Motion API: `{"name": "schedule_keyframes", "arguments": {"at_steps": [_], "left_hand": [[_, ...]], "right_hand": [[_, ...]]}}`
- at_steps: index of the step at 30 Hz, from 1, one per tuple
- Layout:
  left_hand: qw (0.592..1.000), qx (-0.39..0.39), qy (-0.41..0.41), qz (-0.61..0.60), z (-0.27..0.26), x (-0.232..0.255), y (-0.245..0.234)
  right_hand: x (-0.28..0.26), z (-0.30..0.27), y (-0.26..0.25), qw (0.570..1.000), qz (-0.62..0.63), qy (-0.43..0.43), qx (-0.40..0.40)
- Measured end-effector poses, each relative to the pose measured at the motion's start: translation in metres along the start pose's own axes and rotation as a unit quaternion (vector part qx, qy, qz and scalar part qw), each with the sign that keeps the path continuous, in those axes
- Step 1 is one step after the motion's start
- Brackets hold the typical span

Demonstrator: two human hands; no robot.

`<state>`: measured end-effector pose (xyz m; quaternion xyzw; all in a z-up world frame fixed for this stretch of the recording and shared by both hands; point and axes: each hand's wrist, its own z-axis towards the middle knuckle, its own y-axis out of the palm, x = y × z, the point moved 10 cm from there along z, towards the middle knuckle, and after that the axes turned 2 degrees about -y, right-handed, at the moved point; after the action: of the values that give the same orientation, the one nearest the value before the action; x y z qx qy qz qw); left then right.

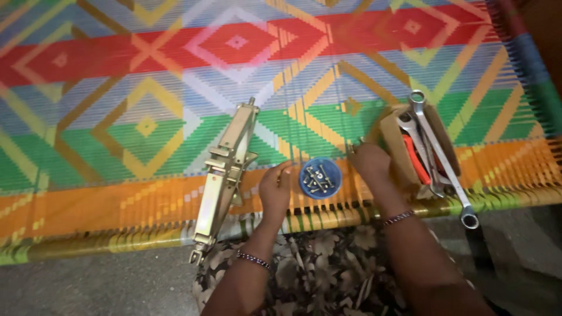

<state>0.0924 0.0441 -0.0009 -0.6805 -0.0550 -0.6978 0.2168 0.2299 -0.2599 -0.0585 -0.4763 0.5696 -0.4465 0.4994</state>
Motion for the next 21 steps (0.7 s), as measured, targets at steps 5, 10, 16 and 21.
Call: {"name": "schedule_keyframes", "arguments": {"at_steps": [5, 10, 16, 21], "left_hand": [[0.997, -0.046, -0.009, -0.057, -0.002, 0.006, 0.011], [0.961, -0.146, -0.071, -0.224, -0.007, -0.011, 0.040], [0.919, -0.169, -0.159, -0.318, -0.009, -0.037, 0.052], [0.922, -0.219, -0.146, -0.285, -0.012, -0.022, 0.054]], "right_hand": [[-0.018, -0.019, -0.029, 0.955, 0.287, -0.019, -0.068], [-0.084, -0.052, -0.043, 0.762, 0.610, -0.151, -0.156], [-0.124, -0.081, -0.036, 0.751, 0.611, -0.196, -0.155], [-0.127, -0.082, -0.049, 0.773, 0.578, -0.218, -0.148]]}}
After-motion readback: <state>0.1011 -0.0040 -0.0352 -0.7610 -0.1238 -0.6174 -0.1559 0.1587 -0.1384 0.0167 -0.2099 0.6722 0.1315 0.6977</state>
